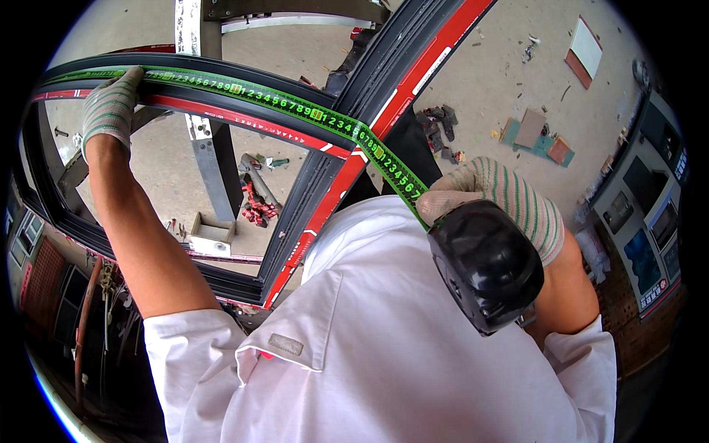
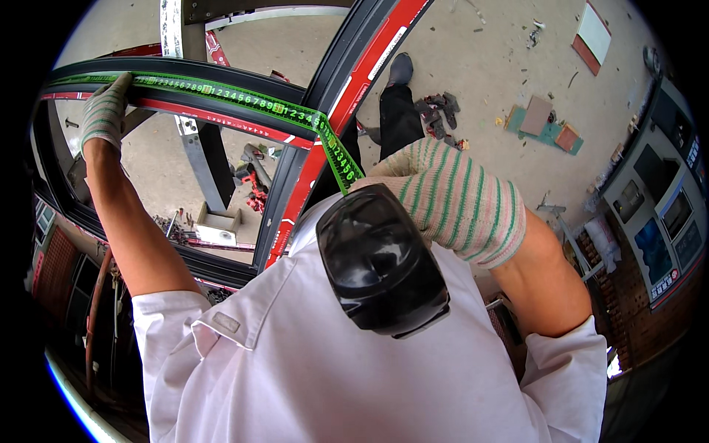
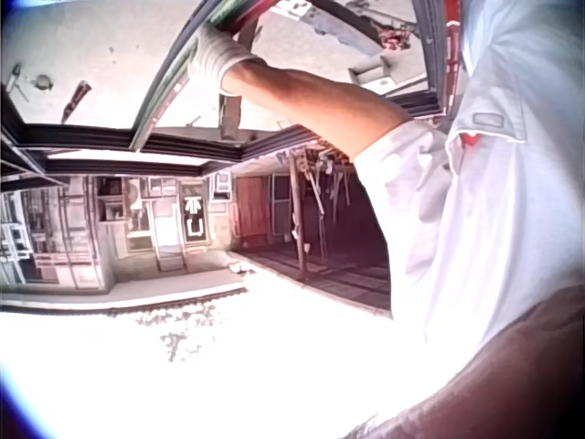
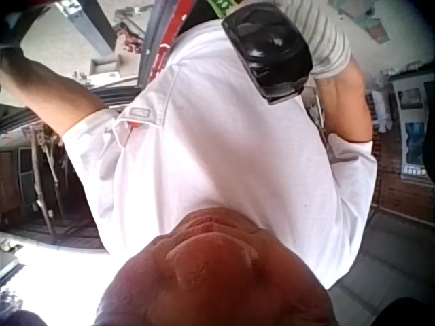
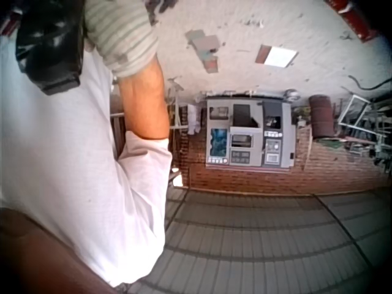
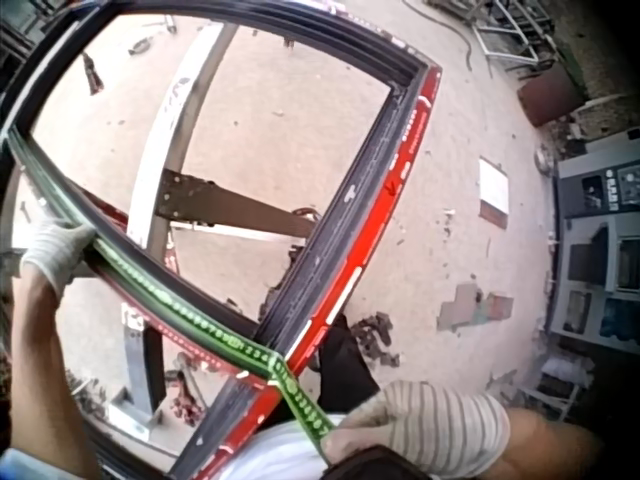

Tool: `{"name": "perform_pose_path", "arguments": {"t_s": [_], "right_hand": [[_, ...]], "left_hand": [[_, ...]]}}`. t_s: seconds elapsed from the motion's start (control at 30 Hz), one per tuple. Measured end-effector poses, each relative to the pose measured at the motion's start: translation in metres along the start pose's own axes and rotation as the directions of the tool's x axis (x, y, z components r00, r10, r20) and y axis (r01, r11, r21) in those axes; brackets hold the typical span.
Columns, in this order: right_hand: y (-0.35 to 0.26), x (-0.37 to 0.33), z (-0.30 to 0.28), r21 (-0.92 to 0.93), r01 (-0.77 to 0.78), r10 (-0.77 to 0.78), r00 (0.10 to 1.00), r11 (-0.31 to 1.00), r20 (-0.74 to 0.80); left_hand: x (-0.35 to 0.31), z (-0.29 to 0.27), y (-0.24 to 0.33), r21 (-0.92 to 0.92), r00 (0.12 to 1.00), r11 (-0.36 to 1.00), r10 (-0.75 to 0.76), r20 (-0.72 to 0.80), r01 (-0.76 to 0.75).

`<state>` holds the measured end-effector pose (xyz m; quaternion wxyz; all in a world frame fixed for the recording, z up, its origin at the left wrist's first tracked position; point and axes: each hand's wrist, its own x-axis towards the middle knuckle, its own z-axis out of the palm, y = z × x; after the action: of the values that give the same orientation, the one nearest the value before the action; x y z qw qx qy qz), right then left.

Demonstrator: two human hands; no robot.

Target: The person measures a window frame using a tape measure, then walks to a cutting machine and measures a metal profile before positioning it on the saw. The person handles the tape measure and metal profile throughout.

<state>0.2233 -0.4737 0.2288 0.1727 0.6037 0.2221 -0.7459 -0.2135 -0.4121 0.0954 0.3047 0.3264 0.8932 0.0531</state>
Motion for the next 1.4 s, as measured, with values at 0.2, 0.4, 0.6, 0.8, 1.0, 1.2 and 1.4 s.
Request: {"name": "perform_pose_path", "arguments": {"t_s": [0.2, 0.4, 0.6, 0.8, 1.0, 1.2, 1.4], "right_hand": [[-0.006, 0.001, 0.000, -0.043, -0.024, 0.025, 0.999, 0.999, 0.029], [0.008, 0.006, -0.001, 0.072, 0.047, -0.052, 0.996, 0.996, 0.072], [0.004, 0.003, 0.000, 0.019, 0.055, -0.056, 0.996, 0.998, 0.074], [0.000, -0.004, 0.004, -0.083, 0.081, -0.079, 0.997, 0.993, 0.019], [0.016, 0.000, 0.003, -0.017, 0.278, -0.277, 0.960, 0.961, 0.041], [0.008, 0.005, 0.004, 0.092, -0.004, -0.001, 0.998, 0.996, 0.061], [0.011, 0.005, 0.006, 0.122, -0.019, 0.011, 0.998, 0.992, 0.060]], "left_hand": [[0.006, 0.000, -0.005, 0.013, 0.999, 0.999, 0.031, -0.021, -0.031], [-0.011, -0.002, 0.012, 0.014, 1.000, 1.000, -0.021, -0.003, 0.021], [-0.015, -0.003, 0.014, -0.005, 0.999, 0.999, -0.039, -0.008, 0.039], [-0.009, -0.003, 0.010, 0.016, 1.000, 1.000, -0.019, 0.001, 0.019], [0.002, 0.000, 0.001, -0.003, 1.000, 1.000, -0.008, 0.004, 0.008], [0.011, 0.000, -0.009, 0.003, 0.999, 1.000, 0.028, -0.016, -0.028], [0.015, -0.001, -0.007, 0.109, 0.998, 0.993, 0.050, 0.028, -0.052]]}}
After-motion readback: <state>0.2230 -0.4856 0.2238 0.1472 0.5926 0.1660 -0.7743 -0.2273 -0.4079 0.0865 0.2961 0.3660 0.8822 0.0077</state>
